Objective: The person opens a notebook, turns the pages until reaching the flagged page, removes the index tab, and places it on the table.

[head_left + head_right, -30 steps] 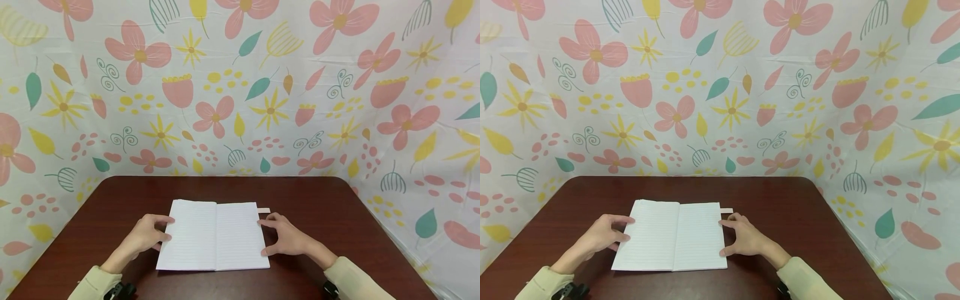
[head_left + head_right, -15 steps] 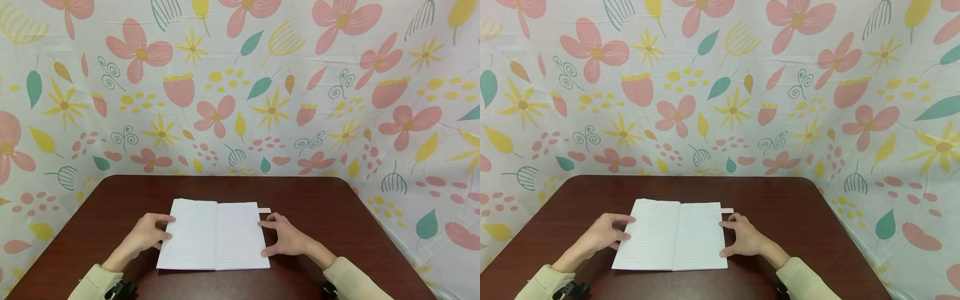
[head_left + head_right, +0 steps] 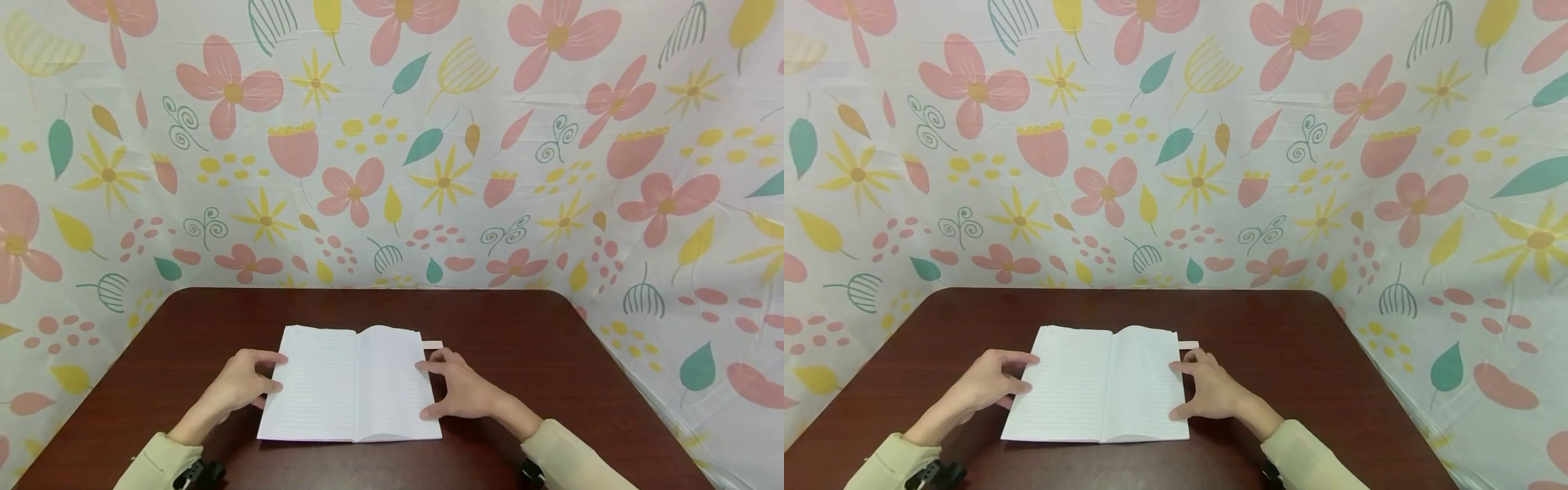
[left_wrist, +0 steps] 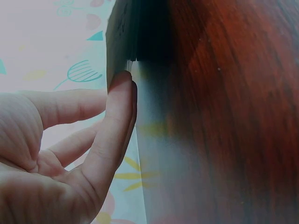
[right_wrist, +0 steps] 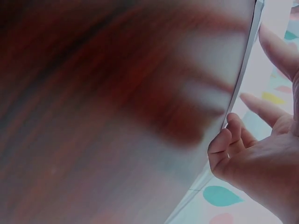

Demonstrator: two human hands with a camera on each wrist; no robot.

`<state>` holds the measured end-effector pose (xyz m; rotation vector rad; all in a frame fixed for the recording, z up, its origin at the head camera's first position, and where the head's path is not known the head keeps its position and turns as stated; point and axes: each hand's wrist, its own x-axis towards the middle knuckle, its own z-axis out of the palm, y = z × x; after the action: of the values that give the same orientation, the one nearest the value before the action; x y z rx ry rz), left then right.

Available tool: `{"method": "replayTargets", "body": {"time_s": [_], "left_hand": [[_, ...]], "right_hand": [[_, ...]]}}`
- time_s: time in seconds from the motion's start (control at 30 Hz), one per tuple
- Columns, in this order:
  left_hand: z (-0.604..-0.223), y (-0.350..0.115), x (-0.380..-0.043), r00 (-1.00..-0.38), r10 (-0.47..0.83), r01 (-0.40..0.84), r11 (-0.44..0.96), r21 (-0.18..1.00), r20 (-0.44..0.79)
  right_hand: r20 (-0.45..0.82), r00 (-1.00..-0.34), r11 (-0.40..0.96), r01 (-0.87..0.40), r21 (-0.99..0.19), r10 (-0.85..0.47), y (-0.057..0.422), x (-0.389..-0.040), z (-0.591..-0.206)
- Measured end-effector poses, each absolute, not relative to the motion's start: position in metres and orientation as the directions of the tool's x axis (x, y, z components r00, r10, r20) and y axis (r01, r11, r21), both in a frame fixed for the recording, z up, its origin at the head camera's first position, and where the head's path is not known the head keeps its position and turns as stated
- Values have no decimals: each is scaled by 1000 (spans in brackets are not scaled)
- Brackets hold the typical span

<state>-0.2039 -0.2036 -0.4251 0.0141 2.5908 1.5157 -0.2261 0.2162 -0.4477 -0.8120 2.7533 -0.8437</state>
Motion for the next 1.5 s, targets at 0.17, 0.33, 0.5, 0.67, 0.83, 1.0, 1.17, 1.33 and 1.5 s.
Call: {"method": "replayTargets", "body": {"time_s": [0.17, 0.33, 0.5, 0.67, 0.83, 1.0, 1.17, 1.33, 1.5], "left_hand": [[-425, -204, -204, -990, 78, -61, 488, 871, -113], [-425, -204, -204, -990, 79, -62, 490, 869, -115], [-426, -204, -205, -991, 75, -63, 492, 868, -115], [-427, -205, -205, -991, 69, -69, 493, 867, -118], [-427, -204, -205, -991, 72, -65, 493, 868, -115], [-426, -205, -206, -991, 71, -64, 488, 871, -112], [-426, -204, -206, -991, 68, -67, 490, 869, -115], [-426, -204, -206, -991, 66, -72, 493, 867, -120], [-426, -204, -206, -990, 68, -71, 492, 868, -120]], "right_hand": [[35, -836, 687, -474, -551, -548, 211, -227, -448], [46, -834, 689, -485, -539, -550, 206, -227, -448], [61, -830, 688, -498, -527, -555, 200, -228, -447], [63, -826, 689, -507, -518, -560, 192, -228, -447], [79, -818, 687, -526, -501, -569, 183, -230, -446], [101, -806, 667, -546, -508, -583, 177, -232, -445], [128, -805, 649, -550, -525, -579, 173, -236, -447], [137, -813, 637, -537, -554, -566, 169, -238, -448], [150, -799, 603, -548, -580, -582, 163, -238, -447]]}}
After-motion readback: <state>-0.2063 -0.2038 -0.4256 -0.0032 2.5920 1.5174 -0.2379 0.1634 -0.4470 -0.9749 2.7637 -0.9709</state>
